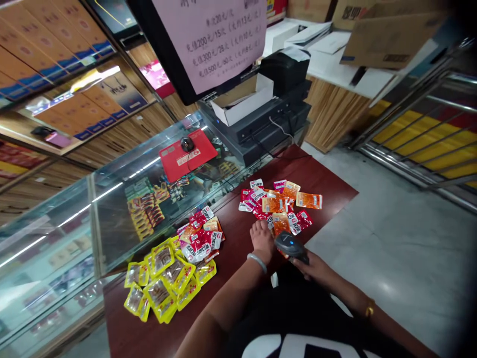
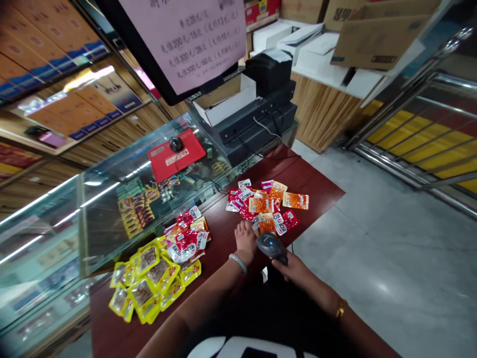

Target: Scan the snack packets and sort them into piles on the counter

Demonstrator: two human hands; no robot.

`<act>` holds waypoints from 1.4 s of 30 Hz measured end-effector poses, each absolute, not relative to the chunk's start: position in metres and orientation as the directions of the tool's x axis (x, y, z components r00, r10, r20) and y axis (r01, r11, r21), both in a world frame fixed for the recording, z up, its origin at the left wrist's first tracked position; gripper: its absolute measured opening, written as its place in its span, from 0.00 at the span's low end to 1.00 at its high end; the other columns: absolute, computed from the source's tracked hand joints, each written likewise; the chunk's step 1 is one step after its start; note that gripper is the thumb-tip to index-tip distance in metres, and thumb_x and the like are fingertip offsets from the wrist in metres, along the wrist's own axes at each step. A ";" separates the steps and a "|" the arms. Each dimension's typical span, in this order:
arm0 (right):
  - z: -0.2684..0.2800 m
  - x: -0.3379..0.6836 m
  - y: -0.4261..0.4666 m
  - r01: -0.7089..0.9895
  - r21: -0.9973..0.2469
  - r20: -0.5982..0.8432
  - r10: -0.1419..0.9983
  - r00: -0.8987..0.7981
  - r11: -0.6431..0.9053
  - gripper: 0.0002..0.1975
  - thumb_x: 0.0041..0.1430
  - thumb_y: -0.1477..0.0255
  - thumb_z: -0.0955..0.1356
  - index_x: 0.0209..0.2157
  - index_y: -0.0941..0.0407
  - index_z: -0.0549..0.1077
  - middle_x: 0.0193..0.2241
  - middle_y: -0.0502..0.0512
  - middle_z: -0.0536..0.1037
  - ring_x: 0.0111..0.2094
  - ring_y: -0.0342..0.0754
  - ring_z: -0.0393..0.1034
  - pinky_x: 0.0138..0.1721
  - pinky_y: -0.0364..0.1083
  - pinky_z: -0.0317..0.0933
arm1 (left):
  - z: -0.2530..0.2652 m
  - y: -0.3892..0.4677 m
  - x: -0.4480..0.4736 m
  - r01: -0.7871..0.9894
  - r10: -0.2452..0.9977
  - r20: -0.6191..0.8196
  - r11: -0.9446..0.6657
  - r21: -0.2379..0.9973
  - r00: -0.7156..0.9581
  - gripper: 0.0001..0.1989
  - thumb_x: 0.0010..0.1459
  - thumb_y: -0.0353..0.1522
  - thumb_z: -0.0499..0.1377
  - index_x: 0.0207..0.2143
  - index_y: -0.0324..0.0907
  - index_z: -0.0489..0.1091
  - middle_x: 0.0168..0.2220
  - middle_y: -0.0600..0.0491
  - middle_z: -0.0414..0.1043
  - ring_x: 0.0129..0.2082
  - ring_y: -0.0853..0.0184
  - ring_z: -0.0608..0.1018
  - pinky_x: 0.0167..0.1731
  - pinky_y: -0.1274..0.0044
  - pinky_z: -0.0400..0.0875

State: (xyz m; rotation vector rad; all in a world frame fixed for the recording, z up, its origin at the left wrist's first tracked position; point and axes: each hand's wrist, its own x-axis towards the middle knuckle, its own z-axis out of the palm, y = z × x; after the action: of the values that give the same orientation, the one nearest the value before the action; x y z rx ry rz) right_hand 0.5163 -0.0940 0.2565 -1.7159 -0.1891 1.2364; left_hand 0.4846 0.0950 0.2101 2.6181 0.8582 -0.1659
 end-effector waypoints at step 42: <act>0.287 0.535 -0.029 -0.172 -0.850 -0.518 0.729 0.448 -0.498 0.30 0.50 0.43 0.68 0.39 0.55 0.68 0.14 0.42 0.65 0.14 0.41 0.57 0.18 0.42 0.52 | 0.254 0.179 0.379 0.672 0.738 -0.031 -0.594 0.443 0.674 0.25 0.55 0.35 0.61 0.56 0.43 0.64 0.57 0.42 0.65 0.58 0.52 0.64 0.58 0.63 0.55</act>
State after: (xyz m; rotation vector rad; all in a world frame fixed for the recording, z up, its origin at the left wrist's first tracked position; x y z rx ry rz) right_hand 0.5353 -0.0293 0.2870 -1.7584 -0.4788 1.1999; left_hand 0.3785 0.1794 0.2543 2.4674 1.0997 0.2162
